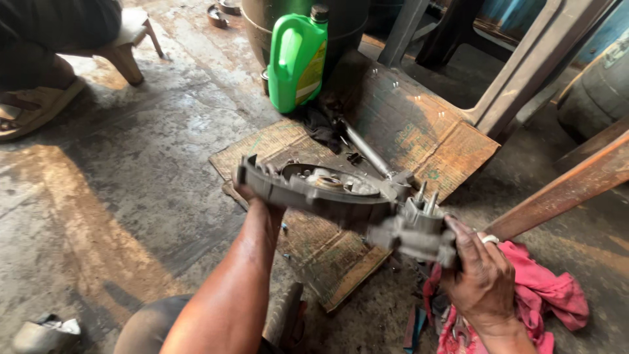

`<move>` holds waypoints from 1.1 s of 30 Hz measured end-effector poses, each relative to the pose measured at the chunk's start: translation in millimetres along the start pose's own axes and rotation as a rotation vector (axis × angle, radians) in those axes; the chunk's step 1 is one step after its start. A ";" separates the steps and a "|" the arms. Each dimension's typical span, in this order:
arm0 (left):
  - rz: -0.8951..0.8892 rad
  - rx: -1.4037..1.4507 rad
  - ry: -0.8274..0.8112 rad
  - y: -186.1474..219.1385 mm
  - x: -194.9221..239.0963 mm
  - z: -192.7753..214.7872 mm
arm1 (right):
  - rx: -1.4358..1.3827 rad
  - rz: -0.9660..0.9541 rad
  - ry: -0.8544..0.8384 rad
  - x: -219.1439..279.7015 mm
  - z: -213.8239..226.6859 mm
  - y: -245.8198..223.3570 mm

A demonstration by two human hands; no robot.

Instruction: The person is working on a disassembled engine casing placed on a piece of cardboard on the floor. They use a wrench to tighten bolts on the casing and a red cloth to wipe the interior surfaces.

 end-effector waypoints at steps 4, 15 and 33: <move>0.031 -0.004 -0.063 5.9 20.2 -31.6 | -0.020 -0.040 0.031 -0.3 5.0 16.5; -0.026 -0.500 -0.846 78.9 110.4 -166.3 | -0.270 -0.640 -0.073 14.4 -12.3 89.9; 0.056 -0.485 -0.087 -46.4 69.6 -30.6 | -1.235 -1.247 -0.382 64.1 -147.4 172.7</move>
Point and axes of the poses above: each hand's wrist, its own x-axis away from the middle knuckle, its own z-axis out of the back of the hand, y = z × x, the point moved 6 cm from there along -x, towards the middle knuckle, and after that the axes turned 8 degrees about -z, right-handed, at the moved point
